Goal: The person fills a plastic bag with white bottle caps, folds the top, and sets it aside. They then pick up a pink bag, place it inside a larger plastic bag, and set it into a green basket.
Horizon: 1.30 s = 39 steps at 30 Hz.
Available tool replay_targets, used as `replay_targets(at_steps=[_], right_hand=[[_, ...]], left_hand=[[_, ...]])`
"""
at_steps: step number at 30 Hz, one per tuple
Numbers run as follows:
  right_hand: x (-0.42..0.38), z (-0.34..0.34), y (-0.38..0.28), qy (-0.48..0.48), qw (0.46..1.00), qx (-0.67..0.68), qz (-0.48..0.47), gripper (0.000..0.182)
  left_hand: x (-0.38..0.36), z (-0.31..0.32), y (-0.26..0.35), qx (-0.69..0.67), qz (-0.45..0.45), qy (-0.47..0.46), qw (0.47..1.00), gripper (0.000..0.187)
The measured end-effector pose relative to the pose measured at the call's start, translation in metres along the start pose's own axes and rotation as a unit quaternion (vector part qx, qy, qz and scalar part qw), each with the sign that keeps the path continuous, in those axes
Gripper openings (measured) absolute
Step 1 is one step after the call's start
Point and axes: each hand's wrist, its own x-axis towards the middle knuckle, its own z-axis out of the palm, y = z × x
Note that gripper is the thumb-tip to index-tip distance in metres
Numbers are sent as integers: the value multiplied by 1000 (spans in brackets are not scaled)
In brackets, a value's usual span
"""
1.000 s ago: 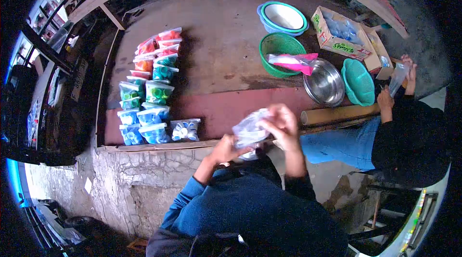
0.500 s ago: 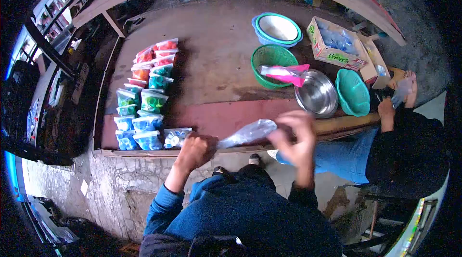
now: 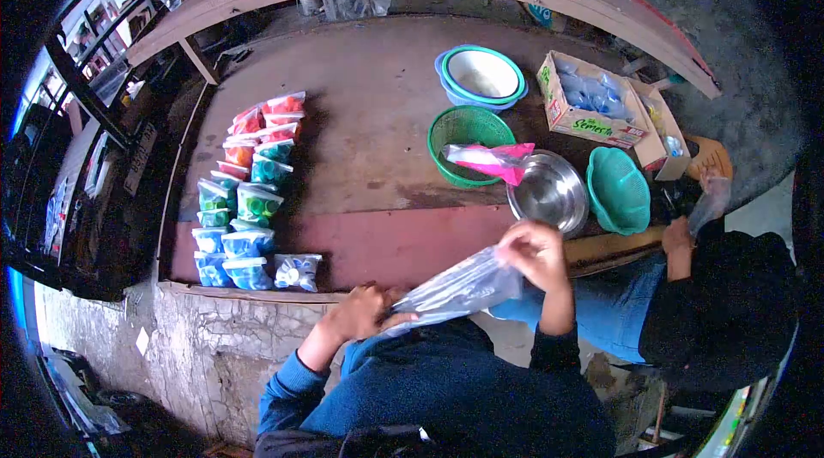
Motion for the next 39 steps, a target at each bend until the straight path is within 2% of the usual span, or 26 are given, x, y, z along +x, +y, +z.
replay_targets(at_steps=[2,3,6,7,8,10,11,12,14,16,19,22,23,28,35,36,38,39], right_hand=[[-5,-23,-2,60,991,82,84,12],[-6,-30,1,53,992,82,77,14],[-3,-27,6,117,993,22,24,15],[2,-28,2,93,994,44,27,29],[4,-31,-8,37,996,65,45,52],[3,-29,-9,-109,994,-5,2,81],[1,-28,-15,-141,987,-68,34,86],[-1,-30,-10,-129,983,-51,117,76],[1,-46,1,-98,988,-11,123,64],[4,-47,-1,-53,996,10,69,54],[17,-31,-5,19,994,103,10,57],[9,-32,8,-134,982,76,111,62],[5,-38,14,-131,976,90,150,60],[5,-41,18,-17,988,92,120,48],[-3,-66,26,138,988,51,42,40],[-6,-73,25,190,979,21,62,48],[-7,-79,27,190,980,54,-28,59],[-5,-74,17,107,992,65,-12,64]], left_hand=[[2,9,-2,-38,9,27,999,41],[4,10,-1,-53,43,70,995,35],[5,5,8,-78,9,19,997,31],[6,7,6,-55,10,33,998,30],[6,12,2,-31,10,46,998,29],[5,23,0,-20,5,90,996,27],[4,29,0,-32,-1,123,992,26],[3,32,1,-42,-7,157,987,26],[1,23,16,-99,-64,137,984,30],[1,21,24,-181,-69,111,975,34],[6,34,24,-146,-75,152,975,36],[11,41,23,-120,-68,214,967,31],[13,44,20,-125,-66,220,965,30],[16,36,36,-226,-104,184,951,29],[30,39,26,-149,-51,180,971,32],[31,40,22,-143,-42,197,969,31],[31,37,16,-124,-35,217,968,31],[32,34,17,-123,-50,216,967,31]])
